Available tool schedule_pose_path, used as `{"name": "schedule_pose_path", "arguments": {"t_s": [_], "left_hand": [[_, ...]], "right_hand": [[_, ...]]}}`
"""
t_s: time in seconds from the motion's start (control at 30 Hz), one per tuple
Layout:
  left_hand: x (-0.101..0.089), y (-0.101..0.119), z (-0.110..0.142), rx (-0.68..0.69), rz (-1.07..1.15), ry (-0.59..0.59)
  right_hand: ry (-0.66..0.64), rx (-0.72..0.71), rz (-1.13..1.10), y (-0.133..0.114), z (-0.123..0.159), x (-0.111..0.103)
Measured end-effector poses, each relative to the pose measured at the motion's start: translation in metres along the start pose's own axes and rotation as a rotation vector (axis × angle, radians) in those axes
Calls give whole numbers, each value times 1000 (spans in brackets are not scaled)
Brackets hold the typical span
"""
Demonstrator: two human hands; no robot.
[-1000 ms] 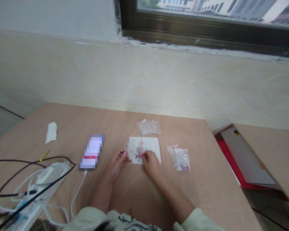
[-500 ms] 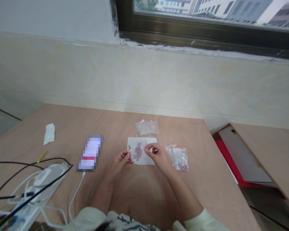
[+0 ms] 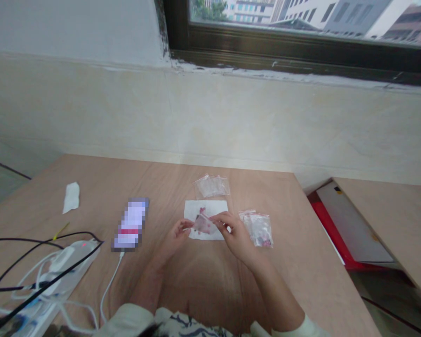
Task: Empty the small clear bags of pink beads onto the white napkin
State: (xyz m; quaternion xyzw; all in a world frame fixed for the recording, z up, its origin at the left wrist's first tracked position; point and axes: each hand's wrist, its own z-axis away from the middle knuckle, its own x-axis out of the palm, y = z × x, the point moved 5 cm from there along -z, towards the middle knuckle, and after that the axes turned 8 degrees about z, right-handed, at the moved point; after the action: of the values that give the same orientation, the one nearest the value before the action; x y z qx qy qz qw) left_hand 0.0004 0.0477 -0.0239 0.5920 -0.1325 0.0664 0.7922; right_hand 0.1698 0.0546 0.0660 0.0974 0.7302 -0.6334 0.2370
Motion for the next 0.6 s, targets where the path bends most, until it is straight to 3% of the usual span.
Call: {"name": "schedule_pose_path", "arguments": {"t_s": [0.07, 0.13, 0.27, 0.43, 0.6], "left_hand": [[3, 14, 1, 63, -51, 23], [13, 26, 2, 75, -124, -40], [30, 40, 3, 93, -279, -138], [33, 47, 5, 107, -346, -140], [35, 57, 8, 151, -435, -138]], "right_hand": [[-56, -51, 33, -5, 2, 1], [-66, -57, 38, -5, 4, 1], [63, 92, -6, 16, 7, -2], [27, 206, -98, 39, 10, 1], [70, 198, -32, 36, 11, -1]]}}
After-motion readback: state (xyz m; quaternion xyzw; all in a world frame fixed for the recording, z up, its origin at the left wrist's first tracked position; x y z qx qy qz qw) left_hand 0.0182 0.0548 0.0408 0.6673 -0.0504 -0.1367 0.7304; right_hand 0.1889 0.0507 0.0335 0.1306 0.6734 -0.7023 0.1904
